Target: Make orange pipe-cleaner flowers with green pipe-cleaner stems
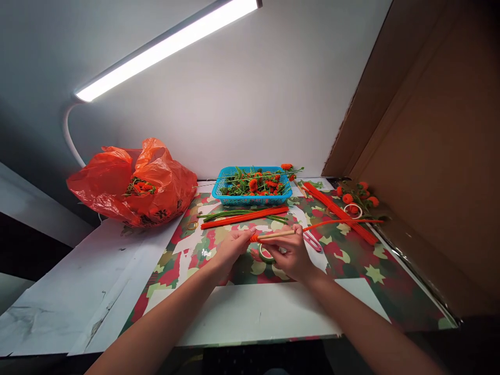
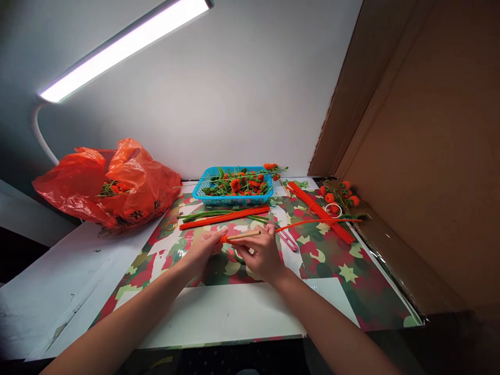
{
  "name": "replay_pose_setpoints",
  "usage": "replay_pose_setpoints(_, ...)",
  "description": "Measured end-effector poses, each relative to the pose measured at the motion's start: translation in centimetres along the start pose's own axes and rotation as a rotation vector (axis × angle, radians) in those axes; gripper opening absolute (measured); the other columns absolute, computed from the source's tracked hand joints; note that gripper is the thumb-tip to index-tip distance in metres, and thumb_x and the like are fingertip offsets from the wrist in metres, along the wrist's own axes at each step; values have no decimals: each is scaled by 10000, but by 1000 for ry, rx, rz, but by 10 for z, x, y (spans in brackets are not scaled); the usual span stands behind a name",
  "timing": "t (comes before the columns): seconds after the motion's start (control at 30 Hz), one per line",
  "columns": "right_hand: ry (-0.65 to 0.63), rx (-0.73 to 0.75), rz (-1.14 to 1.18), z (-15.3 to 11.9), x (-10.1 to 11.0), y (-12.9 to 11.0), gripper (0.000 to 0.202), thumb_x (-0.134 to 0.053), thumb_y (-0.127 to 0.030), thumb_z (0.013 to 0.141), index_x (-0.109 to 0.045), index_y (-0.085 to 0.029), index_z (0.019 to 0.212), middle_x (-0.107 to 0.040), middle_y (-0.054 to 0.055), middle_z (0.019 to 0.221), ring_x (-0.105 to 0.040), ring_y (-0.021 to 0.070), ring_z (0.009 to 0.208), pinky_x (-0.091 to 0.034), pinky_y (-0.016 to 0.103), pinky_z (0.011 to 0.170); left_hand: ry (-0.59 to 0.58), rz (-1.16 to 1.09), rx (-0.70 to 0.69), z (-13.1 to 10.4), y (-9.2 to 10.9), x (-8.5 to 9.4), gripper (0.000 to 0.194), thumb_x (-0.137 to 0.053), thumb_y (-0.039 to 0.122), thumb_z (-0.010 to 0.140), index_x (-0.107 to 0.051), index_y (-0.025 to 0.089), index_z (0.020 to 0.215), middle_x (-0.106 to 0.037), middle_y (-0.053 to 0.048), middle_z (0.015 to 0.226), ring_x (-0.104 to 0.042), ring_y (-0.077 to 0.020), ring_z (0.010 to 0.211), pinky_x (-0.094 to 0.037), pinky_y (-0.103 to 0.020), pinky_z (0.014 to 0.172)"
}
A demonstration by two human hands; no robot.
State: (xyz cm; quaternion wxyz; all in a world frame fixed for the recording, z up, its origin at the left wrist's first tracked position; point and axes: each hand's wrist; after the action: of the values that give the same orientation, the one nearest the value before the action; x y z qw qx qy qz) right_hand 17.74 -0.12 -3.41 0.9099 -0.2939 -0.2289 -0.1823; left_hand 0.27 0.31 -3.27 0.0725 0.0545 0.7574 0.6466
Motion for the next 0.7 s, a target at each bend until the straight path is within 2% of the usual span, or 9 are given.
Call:
replay_pose_setpoints(0.2, -234, -7, 77, 6, 12, 2, 327, -510, -383, 922, -725, -242, 721, -644, -18, 595, -465, 127, 624, -200, 337, 736, -177, 303, -161, 0, 2, 13, 571, -531, 594, 768, -293, 181, 454, -175, 65, 499, -137, -68, 490, -104, -257, 467)
replay_pose_setpoints(0.33, -369, -34, 83, 7, 15, 5, 237, -613, -341, 864, -712, -225, 683, -632, -27, 597, -477, 124, 649, -190, 337, 753, -321, 547, -200, -3, 7, 19, 518, -500, 524, 824, -392, 161, 470, -212, 55, 496, -182, -68, 475, -119, -253, 447)
replay_pose_setpoints(0.5, -350, -134, 10, 4, 10, 4, 172, -681, -229, 802, -692, -224, 630, -625, -50, 564, -482, 118, 651, -175, 336, 756, -245, 684, -213, -3, 8, 18, 496, -488, 484, 836, -344, 166, 483, -210, 57, 493, -185, -68, 472, -115, -246, 434)
replay_pose_setpoints(0.6, -324, -165, -19, 3, 6, 4, 188, -686, -223, 794, -669, -209, 607, -630, -47, 562, -487, 119, 651, -177, 331, 751, -218, 693, -242, 0, 6, 18, 502, -482, 481, 835, -290, 173, 488, -184, 59, 503, -175, -69, 479, -113, -244, 437)
replay_pose_setpoints(0.7, -316, -179, -40, 2, 5, 3, 191, -683, -235, 798, -667, -209, 609, -636, -46, 568, -495, 116, 650, -178, 329, 752, -224, 683, -243, 2, 4, 19, 499, -477, 492, 833, -301, 173, 493, -194, 59, 503, -185, -71, 481, -122, -240, 438)
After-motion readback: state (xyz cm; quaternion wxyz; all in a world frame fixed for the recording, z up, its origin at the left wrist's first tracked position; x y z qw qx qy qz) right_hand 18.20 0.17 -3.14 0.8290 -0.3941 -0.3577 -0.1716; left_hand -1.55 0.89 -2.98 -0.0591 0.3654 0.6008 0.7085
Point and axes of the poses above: each hand's wrist, its own z-axis towards the middle knuckle, its own x-axis out of the back of the hand, y = z × x
